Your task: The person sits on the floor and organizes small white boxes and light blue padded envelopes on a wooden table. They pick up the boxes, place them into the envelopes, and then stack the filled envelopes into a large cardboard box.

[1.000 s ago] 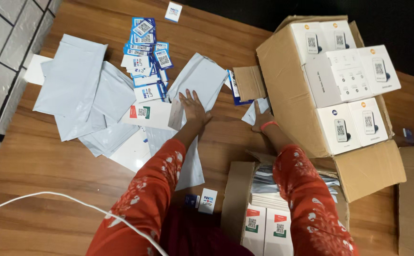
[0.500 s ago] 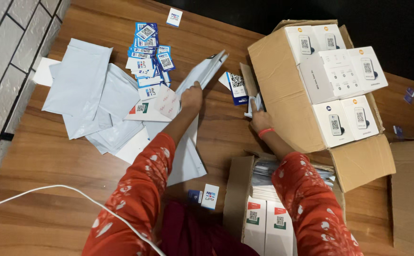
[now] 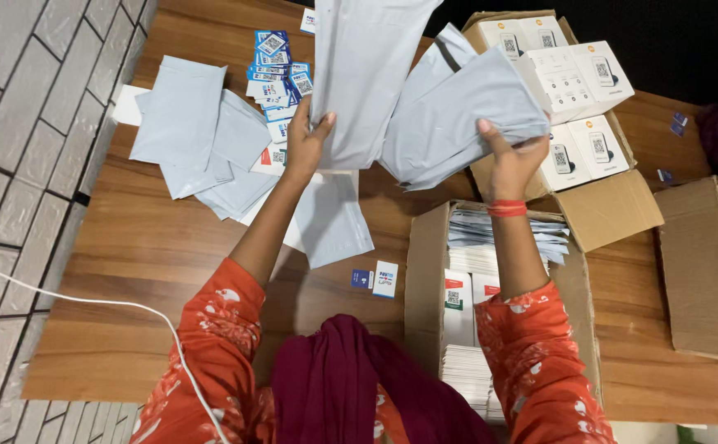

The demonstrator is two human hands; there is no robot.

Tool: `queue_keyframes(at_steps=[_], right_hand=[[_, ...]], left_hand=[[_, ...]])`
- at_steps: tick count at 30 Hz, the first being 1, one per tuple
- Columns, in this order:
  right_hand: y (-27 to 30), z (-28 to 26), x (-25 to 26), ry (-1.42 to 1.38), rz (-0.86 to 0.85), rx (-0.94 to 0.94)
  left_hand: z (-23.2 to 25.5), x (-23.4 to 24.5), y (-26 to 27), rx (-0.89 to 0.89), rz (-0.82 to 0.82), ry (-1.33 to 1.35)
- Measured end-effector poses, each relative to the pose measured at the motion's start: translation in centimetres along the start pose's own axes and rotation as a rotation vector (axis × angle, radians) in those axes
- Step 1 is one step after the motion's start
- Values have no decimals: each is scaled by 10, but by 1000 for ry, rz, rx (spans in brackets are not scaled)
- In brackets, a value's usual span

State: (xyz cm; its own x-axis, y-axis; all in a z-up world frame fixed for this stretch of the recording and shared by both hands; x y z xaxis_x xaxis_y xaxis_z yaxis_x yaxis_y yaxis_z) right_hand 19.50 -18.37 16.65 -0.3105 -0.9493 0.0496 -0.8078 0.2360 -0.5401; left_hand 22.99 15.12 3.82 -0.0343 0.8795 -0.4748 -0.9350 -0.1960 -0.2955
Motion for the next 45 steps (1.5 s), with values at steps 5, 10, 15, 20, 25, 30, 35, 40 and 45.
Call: queue_keyframes(at_steps=[5,10,15,20,25,30,35,40,45], right_hand=[[40,-37,-20,-385,15,-51],[151,18,-62,-524,-116,-246],[309,46,-123,-75,-133,-246],[354,56,-153,-219,-162,-572],[376,115,-158,307,-509,-311],[347,186,-149,611,-687,-306],[278,176,-137,1217,-492,-340],[283,201,-119,1013,-541,-618],[315,210,-52,852,-446,-872]], left_hand=[[40,42,56,-53,-15,-23],[2,117,146,221,15,13],[-61,174,249,398,200,403],[-57,158,273,358,172,197],[-37,144,285,363,-7,-285],[-55,182,297,504,331,-181],[-75,227,292,533,556,-166],[-79,230,280,624,558,-34],[-56,217,282,668,508,113]])
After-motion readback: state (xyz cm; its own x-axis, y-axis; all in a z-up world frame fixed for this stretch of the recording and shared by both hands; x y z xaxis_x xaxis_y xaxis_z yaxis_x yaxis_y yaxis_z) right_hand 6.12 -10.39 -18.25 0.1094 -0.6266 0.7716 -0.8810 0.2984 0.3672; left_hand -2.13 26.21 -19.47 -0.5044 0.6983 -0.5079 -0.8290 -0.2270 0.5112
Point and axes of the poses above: each hand's wrist, its own y-axis away from the middle knuckle, its own x-axis out of the back of the hand, z = x × y, the point moved 2 cm from there along -y, towards the middle knuckle, and after that the axes turned 12 degrees about y, right-handed, at the moved point
